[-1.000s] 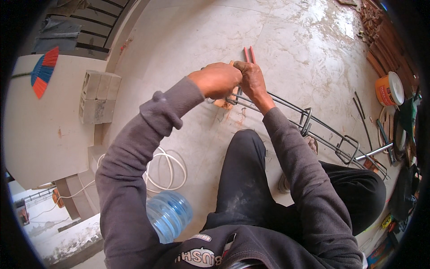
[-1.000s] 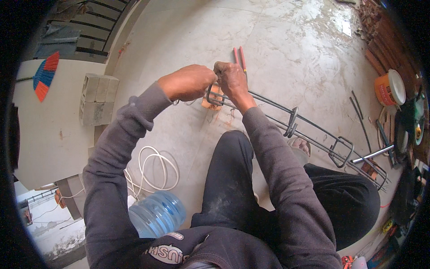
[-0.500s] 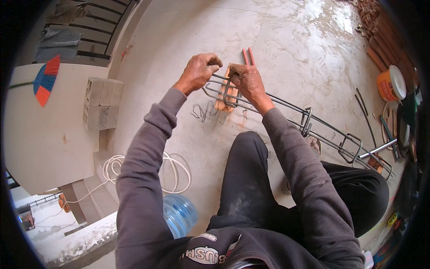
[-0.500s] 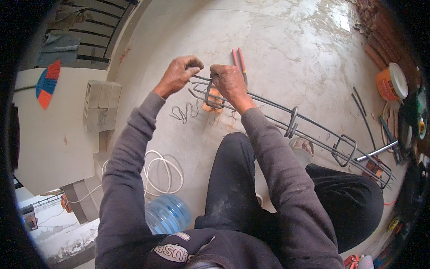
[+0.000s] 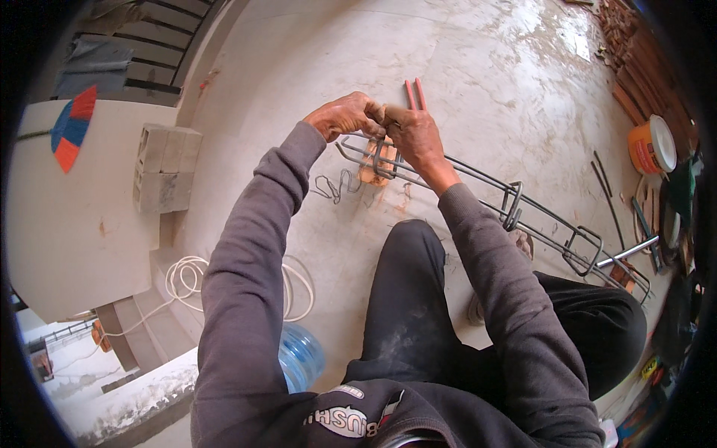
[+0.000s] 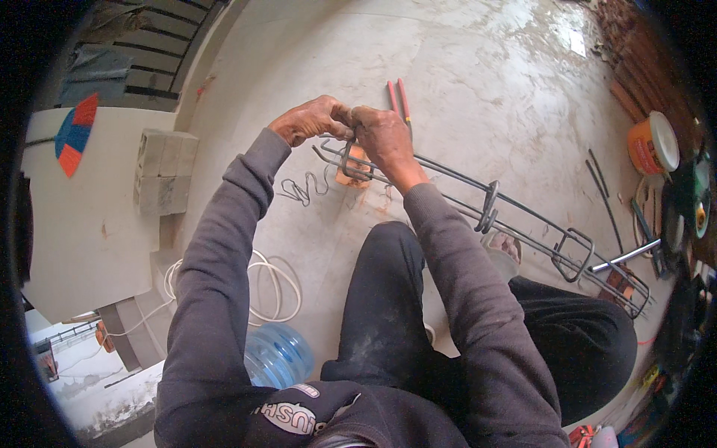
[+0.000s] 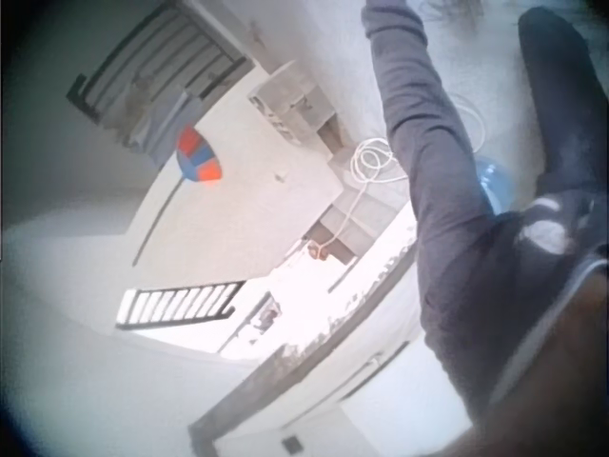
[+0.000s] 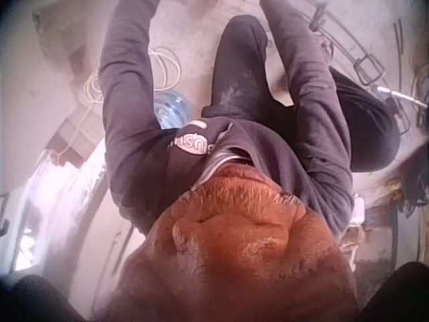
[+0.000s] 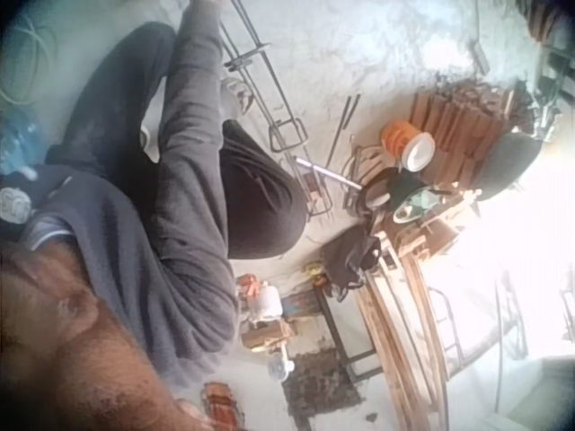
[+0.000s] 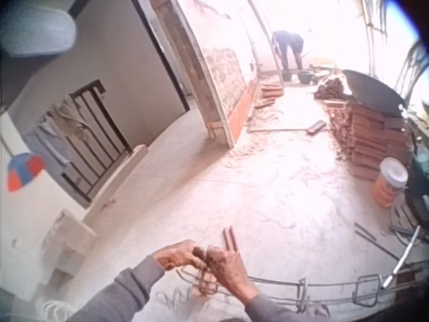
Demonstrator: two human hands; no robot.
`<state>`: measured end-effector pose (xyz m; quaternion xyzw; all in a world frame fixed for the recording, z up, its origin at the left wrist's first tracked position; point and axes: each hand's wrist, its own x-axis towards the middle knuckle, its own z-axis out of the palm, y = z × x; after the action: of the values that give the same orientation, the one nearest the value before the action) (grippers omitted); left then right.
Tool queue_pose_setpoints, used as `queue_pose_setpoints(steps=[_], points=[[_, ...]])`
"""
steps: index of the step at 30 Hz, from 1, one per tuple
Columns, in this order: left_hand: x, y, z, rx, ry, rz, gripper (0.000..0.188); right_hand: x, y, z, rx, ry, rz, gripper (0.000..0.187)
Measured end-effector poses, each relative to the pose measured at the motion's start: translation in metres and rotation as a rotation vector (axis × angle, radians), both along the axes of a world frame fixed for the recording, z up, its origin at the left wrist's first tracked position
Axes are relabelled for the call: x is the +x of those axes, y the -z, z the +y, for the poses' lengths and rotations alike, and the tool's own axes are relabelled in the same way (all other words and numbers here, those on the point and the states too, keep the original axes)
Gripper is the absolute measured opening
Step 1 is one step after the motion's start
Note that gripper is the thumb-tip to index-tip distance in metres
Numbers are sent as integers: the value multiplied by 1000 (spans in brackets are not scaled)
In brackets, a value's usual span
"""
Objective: The person sits on the floor and assembles a metal frame structure using pliers to twist wire ties around the joints. They manipulate the frame and tools to secure the connections between the metal rods.
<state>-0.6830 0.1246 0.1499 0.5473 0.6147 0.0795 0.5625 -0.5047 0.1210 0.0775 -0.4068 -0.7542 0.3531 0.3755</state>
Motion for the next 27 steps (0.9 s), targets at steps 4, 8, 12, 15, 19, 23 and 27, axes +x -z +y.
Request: queue_pose_setpoints(steps=[4,8,12,15,19,23,27], points=[[7,-5,-2,-6,-38,-32,28,0,5,3,-33,-21,11,4],[13,-8,-9,14,-106,-102,29,1,3,6,-20,-38,37,3],[16,-13,-15,61,-165,-74,29,1,-5,3,-125,-36,66,2],[23,-23,-16,72,-147,-97,27,3,-5,4,-109,8,80,4],[18,-15,-19,76,-175,-116,26,0,-9,-2,-50,86,14,6],[23,-16,-16,61,-170,-90,27,15,-19,3,148,115,-22,9],[18,-6,-19,111,-219,-168,30,30,-47,22,-12,-335,74,17]])
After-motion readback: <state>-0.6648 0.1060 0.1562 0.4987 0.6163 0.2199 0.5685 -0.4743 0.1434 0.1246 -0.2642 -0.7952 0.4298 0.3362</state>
